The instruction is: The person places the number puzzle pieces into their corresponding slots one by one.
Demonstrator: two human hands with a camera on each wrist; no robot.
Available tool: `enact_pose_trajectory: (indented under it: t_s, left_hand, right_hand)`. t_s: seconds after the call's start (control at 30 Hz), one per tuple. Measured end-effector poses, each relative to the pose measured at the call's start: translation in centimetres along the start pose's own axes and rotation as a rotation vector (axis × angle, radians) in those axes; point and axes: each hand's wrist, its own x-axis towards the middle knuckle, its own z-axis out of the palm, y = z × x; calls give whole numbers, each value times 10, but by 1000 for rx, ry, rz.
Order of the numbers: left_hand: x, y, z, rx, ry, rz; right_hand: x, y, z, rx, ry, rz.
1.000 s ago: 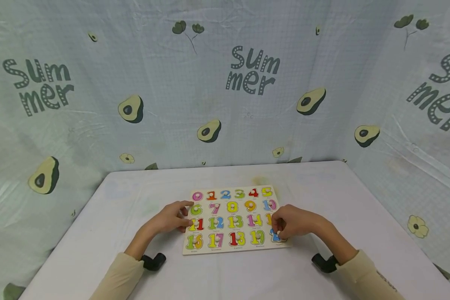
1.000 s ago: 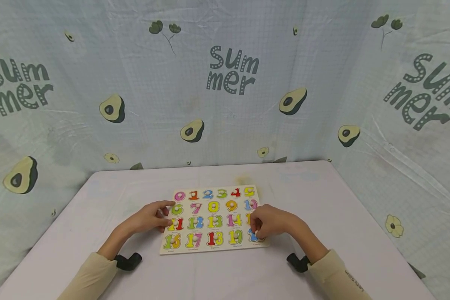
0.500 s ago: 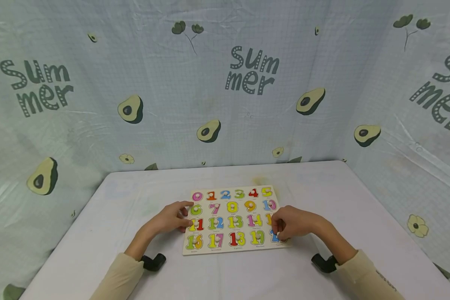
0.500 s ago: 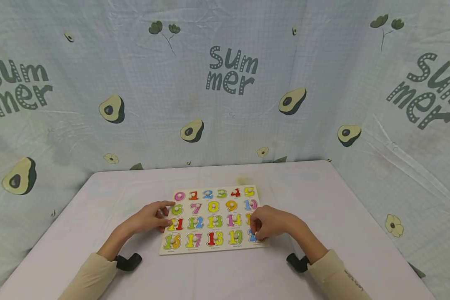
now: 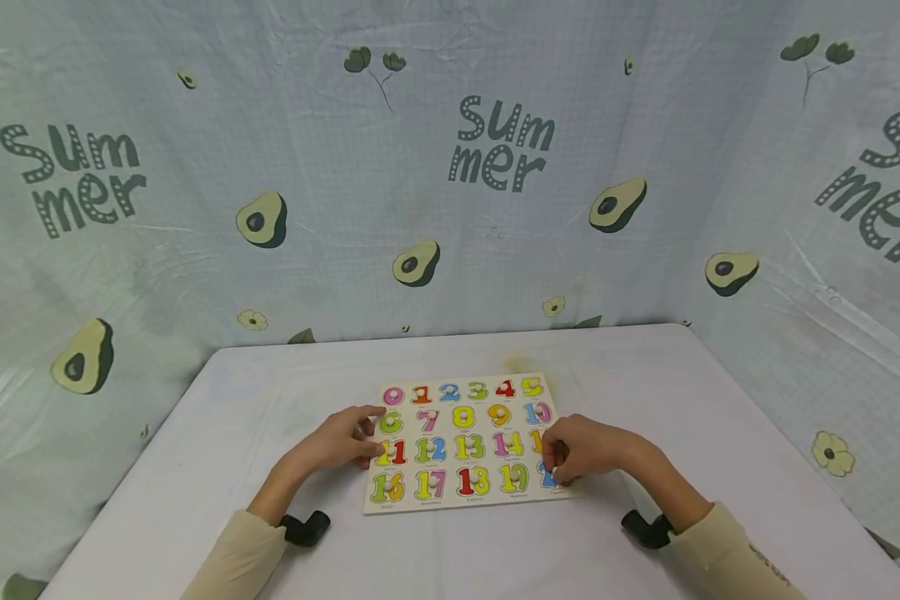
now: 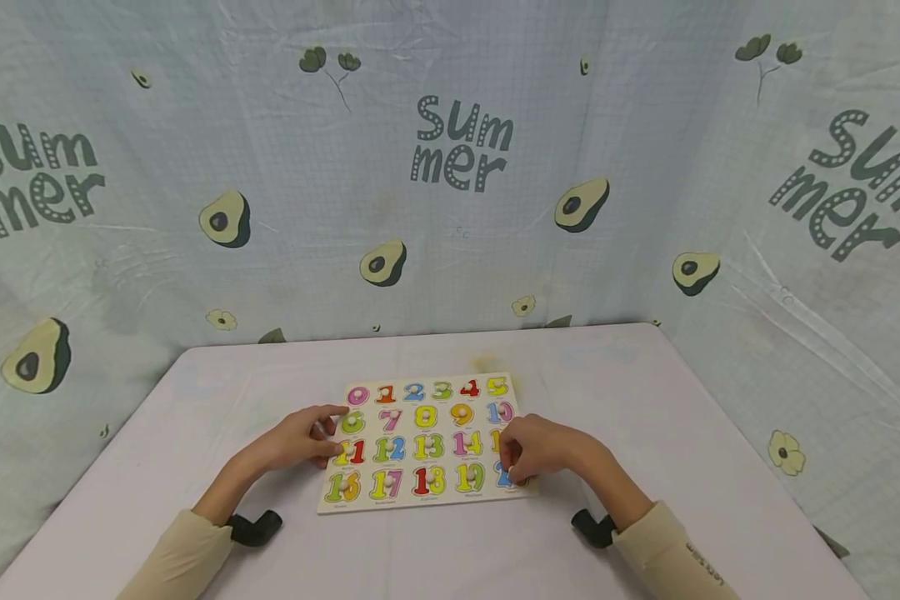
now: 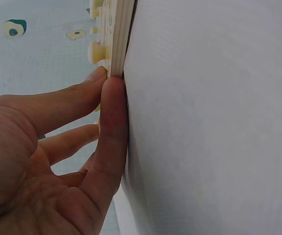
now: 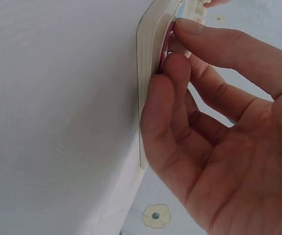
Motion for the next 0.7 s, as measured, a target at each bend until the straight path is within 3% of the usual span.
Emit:
enact_pose_trajectory:
  t_s: [0.7]
  left_hand:
    - [0, 2, 3, 10, 27, -31]
  right_hand:
    - [2, 2, 4, 15, 12, 58]
